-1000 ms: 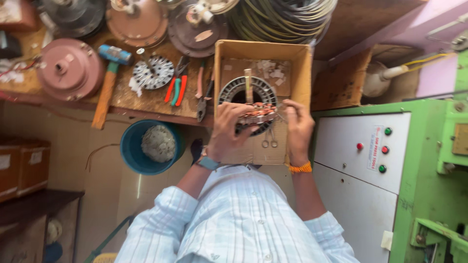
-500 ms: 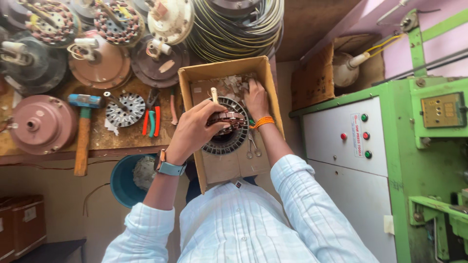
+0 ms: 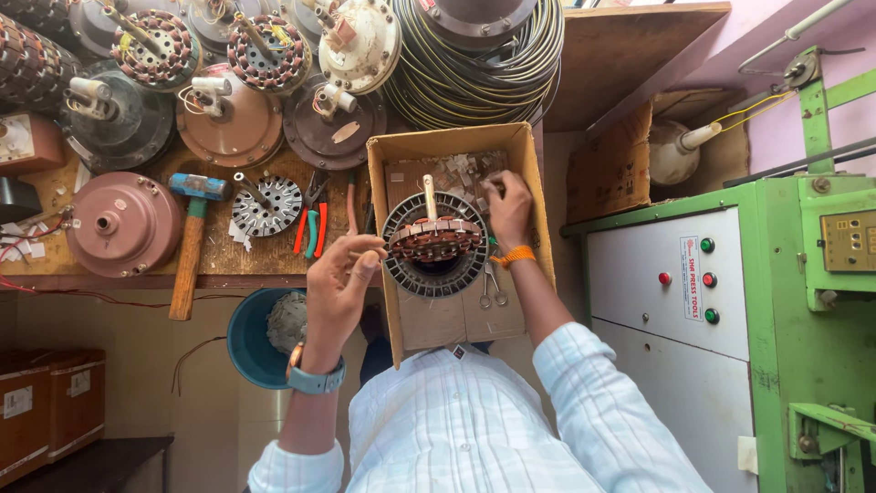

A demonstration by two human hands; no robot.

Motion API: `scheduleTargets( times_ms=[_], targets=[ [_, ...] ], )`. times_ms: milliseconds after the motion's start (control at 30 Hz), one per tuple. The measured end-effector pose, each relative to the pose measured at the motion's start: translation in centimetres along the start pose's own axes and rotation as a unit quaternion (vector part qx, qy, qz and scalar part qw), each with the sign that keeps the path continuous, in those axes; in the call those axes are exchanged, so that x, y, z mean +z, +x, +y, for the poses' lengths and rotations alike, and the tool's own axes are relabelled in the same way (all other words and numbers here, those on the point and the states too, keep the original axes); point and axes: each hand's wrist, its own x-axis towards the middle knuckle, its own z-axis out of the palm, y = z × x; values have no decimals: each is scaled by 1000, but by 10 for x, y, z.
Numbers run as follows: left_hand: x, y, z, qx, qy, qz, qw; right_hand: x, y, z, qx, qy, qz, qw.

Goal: The person works on a motor stator placed in a cardboard box, repeatedly inserting small white insulating pieces into the copper windings and trimming them with scissors. The person handles the stator and uses scissors to cut the insulation to fit.

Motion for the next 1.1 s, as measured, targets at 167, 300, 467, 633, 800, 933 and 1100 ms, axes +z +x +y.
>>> scheduleTargets(
  times_ms=[167,300,467,633,800,933,1100],
  targets=[
    [18,-25,13,-70,-71,-78,992,-67,-62,-35,93,311,-62,944],
    [58,-37,19,-60,-150,-161,974,-116,-140,-66,135,575,-93,802],
    [99,-46,13,-78,-330,-167,926,-125,-195,-105,33,631,-121,766],
    [90,-42,17,-47,-237,-171,955,-145,-198,-124,48,556,-181,810],
    [65,-30,28,40,25,-274,961,-170,-200,-128,47,274,-204,939],
    [67,-35,26,54,69,-286,954,-169,-204,-131,86,154,-219,960],
    [73,-51,15,-95,-37,-258,961,-159,-209,-134,0,213,-170,962]
  ],
)
